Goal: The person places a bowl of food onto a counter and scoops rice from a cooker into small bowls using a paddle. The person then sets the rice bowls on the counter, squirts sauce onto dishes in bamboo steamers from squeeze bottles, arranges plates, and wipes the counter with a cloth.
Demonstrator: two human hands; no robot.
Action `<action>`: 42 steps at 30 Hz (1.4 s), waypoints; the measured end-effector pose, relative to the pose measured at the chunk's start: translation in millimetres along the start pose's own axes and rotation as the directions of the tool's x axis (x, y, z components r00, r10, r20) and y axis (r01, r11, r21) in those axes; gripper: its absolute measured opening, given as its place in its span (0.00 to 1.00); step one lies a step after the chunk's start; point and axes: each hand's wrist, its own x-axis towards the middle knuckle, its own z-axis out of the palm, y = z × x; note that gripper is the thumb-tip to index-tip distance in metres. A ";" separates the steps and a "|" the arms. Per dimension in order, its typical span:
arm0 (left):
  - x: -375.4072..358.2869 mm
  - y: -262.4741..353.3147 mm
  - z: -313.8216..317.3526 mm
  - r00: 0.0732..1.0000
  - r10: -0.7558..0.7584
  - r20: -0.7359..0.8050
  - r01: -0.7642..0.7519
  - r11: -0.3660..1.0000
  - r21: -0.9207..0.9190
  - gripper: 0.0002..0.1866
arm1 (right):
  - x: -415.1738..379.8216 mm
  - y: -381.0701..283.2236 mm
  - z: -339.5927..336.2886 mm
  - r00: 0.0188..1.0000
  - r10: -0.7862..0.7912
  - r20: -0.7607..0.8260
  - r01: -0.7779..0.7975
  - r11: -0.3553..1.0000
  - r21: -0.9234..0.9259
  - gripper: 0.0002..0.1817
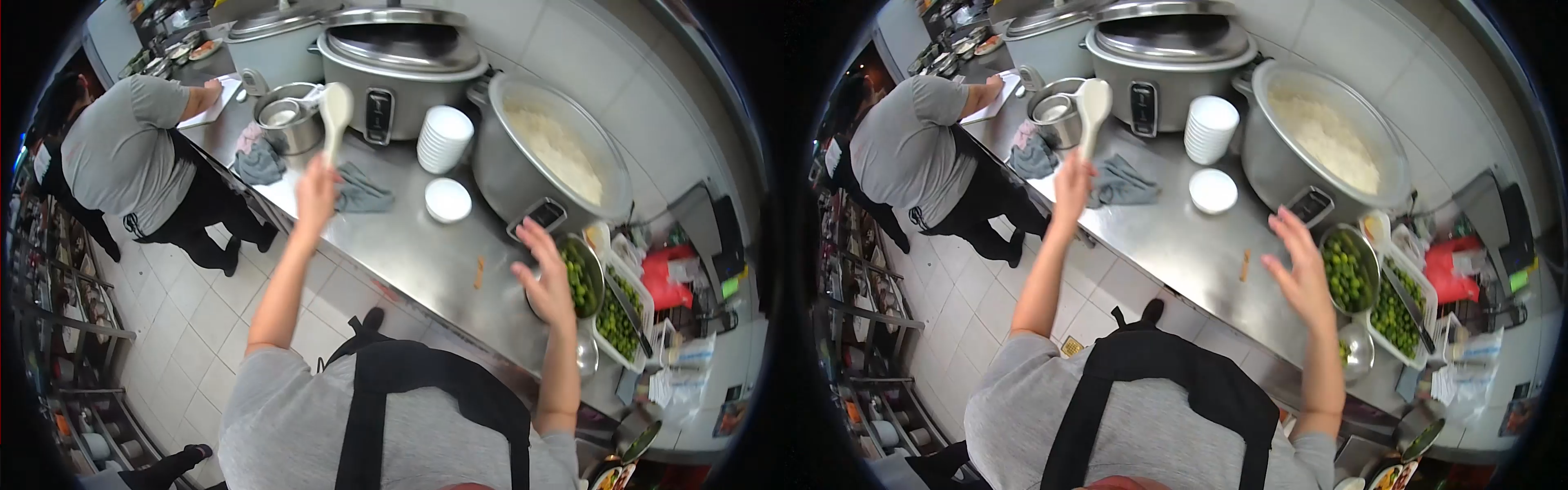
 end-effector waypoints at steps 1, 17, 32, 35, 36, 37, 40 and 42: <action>34.6 -18.4 -23.7 0.998 0.019 -0.060 -0.011 0.993 0.121 0.15 | 38.5 0.1 -1.3 0.998 -0.054 0.010 0.054 0.998 -0.039 0.27; 101.1 -103.0 -98.1 0.995 -0.093 0.021 0.091 0.992 0.082 0.22 | 629.3 25.0 67.1 0.792 0.451 0.412 -0.530 0.172 0.831 0.29; 56.2 -81.7 -89.3 0.933 -0.351 0.081 0.360 0.924 -0.133 0.19 | 395.7 69.7 -77.3 0.993 0.122 0.000 0.023 -0.183 0.983 0.17; 68.6 -75.3 -63.8 0.951 -0.236 0.200 0.277 0.937 -0.214 0.18 | 300.2 78.2 -115.5 0.977 0.098 -0.190 0.174 0.146 0.974 0.16; 73.3 -69.1 -52.9 0.950 -0.222 0.218 0.270 0.936 -0.226 0.18 | 276.7 81.5 -117.0 0.958 0.144 -0.248 0.228 0.146 0.963 0.15; 77.5 -62.5 -42.3 0.946 -0.197 0.259 0.262 0.934 -0.244 0.18 | 256.9 88.4 -115.7 0.921 0.238 -0.309 0.258 0.221 0.940 0.17; 86.1 -46.2 -9.4 0.921 -0.121 0.370 0.245 0.918 -0.311 0.17 | 212.3 112.7 -113.8 0.830 0.375 -0.413 0.286 0.349 0.892 0.23; 85.9 -34.8 10.7 0.902 -0.071 0.425 0.243 0.898 -0.366 0.17 | 195.1 135.3 -113.4 0.789 0.426 -0.443 0.284 0.387 0.877 0.26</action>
